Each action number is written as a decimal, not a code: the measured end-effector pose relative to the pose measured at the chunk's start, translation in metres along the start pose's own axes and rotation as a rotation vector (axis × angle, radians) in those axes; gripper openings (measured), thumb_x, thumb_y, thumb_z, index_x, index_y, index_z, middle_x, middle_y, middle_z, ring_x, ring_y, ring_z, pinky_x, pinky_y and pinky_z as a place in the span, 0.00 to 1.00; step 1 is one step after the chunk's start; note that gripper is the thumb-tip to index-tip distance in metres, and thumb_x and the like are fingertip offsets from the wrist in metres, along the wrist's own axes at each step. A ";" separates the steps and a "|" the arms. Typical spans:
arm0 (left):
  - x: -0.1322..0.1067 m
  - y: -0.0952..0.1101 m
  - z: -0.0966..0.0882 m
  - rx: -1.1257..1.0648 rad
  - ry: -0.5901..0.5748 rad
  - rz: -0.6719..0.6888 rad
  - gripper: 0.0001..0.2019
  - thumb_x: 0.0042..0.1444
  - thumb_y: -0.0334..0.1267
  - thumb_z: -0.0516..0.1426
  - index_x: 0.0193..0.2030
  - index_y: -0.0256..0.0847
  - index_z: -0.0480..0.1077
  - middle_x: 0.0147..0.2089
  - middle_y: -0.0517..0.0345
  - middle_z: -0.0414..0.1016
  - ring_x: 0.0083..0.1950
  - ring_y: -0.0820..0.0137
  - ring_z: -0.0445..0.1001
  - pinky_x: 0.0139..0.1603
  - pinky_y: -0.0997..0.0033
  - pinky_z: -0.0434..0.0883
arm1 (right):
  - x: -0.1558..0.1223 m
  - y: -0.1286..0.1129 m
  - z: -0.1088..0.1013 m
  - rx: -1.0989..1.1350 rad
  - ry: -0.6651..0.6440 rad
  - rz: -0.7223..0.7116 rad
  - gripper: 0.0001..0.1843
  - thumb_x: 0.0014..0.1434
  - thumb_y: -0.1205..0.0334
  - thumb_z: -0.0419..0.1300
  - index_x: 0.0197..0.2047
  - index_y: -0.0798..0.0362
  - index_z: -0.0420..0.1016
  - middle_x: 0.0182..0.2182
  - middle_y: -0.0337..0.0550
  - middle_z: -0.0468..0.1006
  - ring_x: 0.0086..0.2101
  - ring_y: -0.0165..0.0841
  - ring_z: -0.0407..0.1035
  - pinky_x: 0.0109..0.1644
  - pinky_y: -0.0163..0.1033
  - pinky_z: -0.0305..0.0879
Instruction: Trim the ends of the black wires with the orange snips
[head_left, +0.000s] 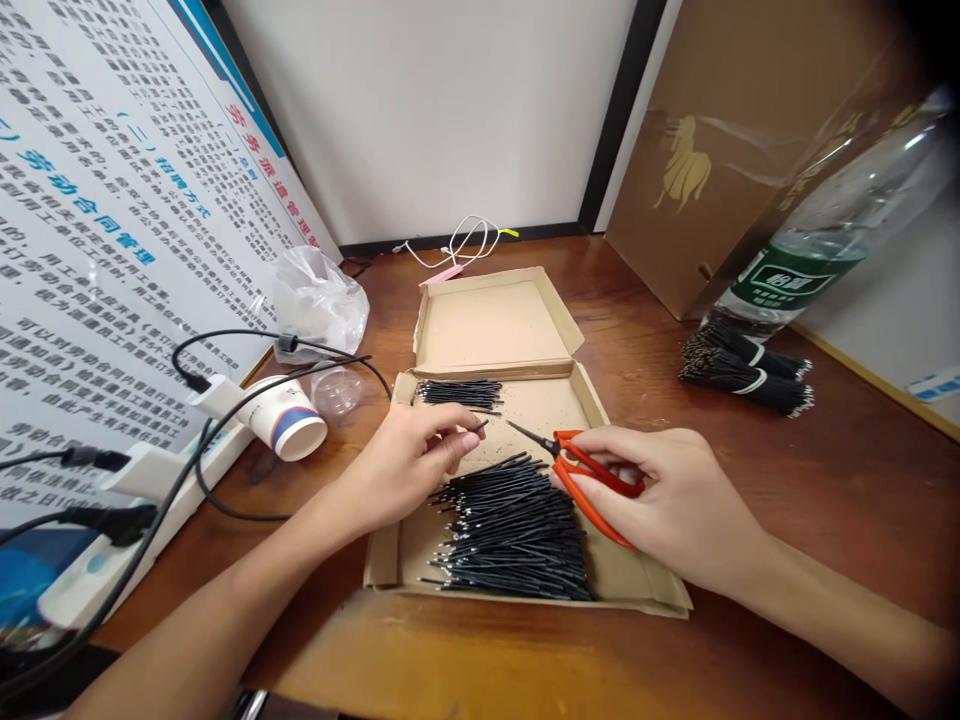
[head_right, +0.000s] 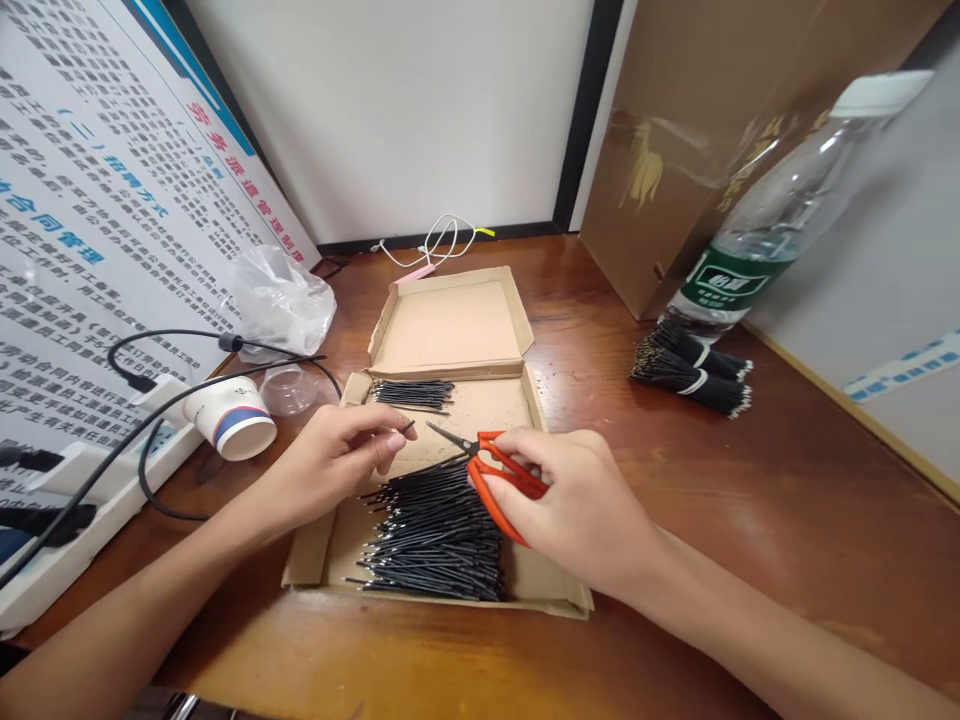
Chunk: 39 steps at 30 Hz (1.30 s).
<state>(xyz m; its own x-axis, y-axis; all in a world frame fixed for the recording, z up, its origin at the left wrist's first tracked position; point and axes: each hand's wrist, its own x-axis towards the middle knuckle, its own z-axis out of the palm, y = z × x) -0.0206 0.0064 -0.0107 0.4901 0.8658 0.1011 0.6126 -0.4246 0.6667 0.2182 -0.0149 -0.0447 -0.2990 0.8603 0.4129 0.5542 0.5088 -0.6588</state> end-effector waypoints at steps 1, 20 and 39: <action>-0.001 0.003 0.001 -0.062 -0.013 -0.037 0.07 0.64 0.32 0.52 0.40 0.37 0.71 0.23 0.65 0.67 0.23 0.78 0.65 0.25 0.80 0.63 | -0.001 0.000 0.001 -0.006 0.007 -0.027 0.06 0.55 0.64 0.62 0.33 0.57 0.79 0.17 0.35 0.74 0.16 0.22 0.56 0.21 0.30 0.57; -0.008 0.016 0.008 -0.450 -0.151 -0.191 0.07 0.62 0.32 0.51 0.39 0.35 0.69 0.31 0.59 0.70 0.21 0.79 0.67 0.17 0.83 0.65 | -0.005 0.000 0.004 0.041 -0.067 -0.146 0.05 0.57 0.67 0.59 0.31 0.57 0.75 0.21 0.37 0.76 0.18 0.23 0.61 0.23 0.29 0.58; -0.010 0.014 0.011 -0.407 -0.076 -0.166 0.04 0.60 0.31 0.54 0.36 0.34 0.69 0.30 0.57 0.73 0.21 0.79 0.68 0.17 0.84 0.65 | -0.005 -0.003 -0.001 -0.028 -0.112 -0.125 0.07 0.58 0.64 0.59 0.33 0.56 0.78 0.16 0.31 0.66 0.17 0.23 0.52 0.23 0.30 0.54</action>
<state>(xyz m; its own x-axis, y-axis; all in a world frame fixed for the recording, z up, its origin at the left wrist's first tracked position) -0.0102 -0.0112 -0.0112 0.4596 0.8848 -0.0764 0.4003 -0.1296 0.9072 0.2190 -0.0212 -0.0438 -0.4513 0.7891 0.4167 0.5284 0.6126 -0.5879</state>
